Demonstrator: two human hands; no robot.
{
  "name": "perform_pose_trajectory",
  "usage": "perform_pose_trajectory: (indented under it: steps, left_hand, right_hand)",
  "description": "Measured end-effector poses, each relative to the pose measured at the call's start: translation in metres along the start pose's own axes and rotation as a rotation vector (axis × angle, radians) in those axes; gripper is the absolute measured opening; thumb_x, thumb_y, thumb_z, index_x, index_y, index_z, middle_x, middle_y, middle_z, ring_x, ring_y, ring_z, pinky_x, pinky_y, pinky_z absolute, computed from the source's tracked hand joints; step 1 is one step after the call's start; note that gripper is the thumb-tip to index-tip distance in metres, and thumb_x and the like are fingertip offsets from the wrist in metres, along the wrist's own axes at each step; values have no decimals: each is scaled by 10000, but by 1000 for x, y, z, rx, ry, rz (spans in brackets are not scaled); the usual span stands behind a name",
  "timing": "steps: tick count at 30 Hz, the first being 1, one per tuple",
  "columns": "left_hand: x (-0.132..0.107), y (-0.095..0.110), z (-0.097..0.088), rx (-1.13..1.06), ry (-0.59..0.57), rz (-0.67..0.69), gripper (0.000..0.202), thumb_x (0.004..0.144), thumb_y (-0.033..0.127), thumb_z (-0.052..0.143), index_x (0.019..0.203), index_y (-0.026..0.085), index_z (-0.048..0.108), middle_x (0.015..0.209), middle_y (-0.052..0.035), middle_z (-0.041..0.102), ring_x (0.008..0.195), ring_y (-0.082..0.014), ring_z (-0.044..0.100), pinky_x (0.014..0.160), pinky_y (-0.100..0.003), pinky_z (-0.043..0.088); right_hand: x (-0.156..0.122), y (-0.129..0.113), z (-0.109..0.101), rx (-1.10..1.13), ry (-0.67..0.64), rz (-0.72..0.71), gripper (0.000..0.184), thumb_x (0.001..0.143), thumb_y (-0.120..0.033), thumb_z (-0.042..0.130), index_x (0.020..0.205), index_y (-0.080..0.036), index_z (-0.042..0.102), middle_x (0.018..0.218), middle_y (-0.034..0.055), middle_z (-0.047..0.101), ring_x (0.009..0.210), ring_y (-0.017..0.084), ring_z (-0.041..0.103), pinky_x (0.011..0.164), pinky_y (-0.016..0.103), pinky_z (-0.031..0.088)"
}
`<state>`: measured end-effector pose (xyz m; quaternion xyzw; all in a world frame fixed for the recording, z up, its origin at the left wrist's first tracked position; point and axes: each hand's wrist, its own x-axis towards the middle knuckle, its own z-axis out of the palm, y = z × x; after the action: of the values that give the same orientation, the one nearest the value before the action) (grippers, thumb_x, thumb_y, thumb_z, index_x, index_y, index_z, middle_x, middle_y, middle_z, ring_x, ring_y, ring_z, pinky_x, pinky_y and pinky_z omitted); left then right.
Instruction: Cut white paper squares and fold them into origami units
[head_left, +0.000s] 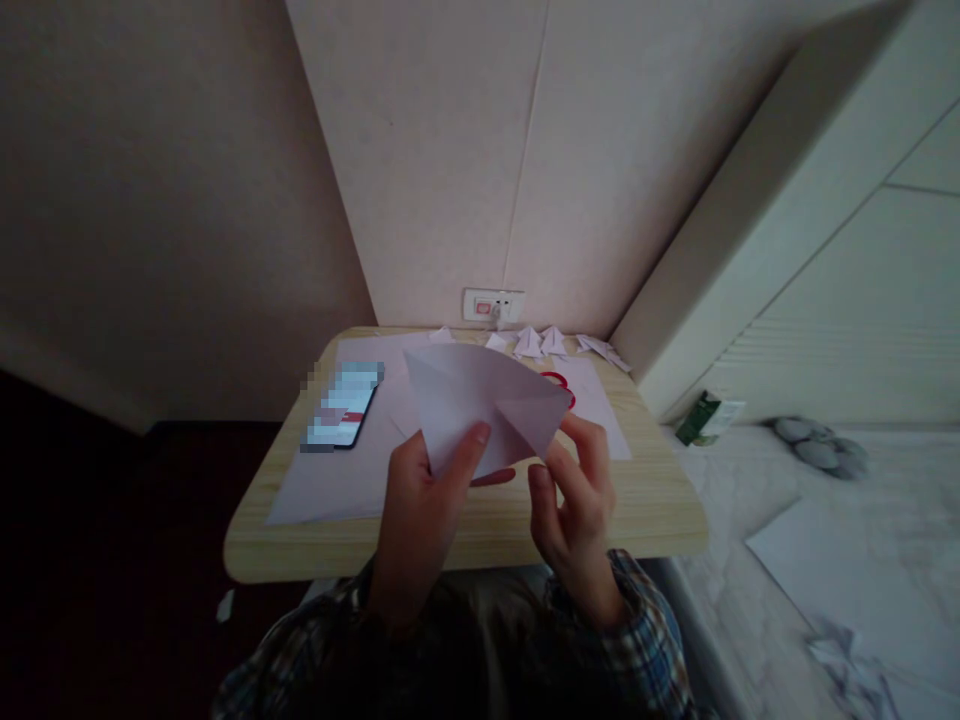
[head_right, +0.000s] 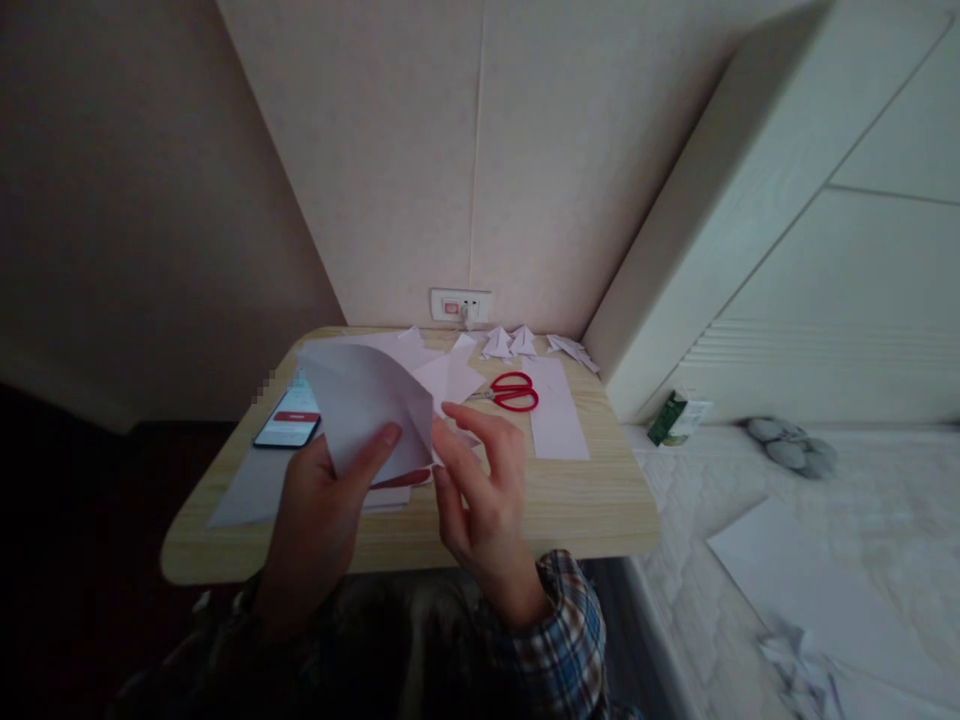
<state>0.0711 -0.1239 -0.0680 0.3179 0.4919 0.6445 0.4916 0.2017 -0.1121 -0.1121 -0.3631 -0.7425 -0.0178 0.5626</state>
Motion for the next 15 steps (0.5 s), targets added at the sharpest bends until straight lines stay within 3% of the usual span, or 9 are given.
perform_pose_trajectory:
  steps: [7, 15]
  left_hand:
    - [2, 4, 0, -88, 10, -91, 253, 630, 306, 893, 779, 123, 800, 746, -61, 813, 618, -225, 761, 544, -291, 651]
    - [7, 6, -2, -116, 21, -165, 283, 563, 205, 904, 809, 123, 791, 761, -58, 815, 650, -217, 763, 565, -296, 652]
  right_hand:
    - [4, 5, 0, -10, -173, -63, 485, 1073, -415, 271, 1478, -284, 504, 1432, 119, 495, 1229, 309, 511, 1036, 522, 436]
    - [6, 6, -4, 11, -244, -61, 502, 1077, -443, 244, 1455, -281, 532, 1483, 122, 450, 1284, 310, 457, 1074, 520, 386]
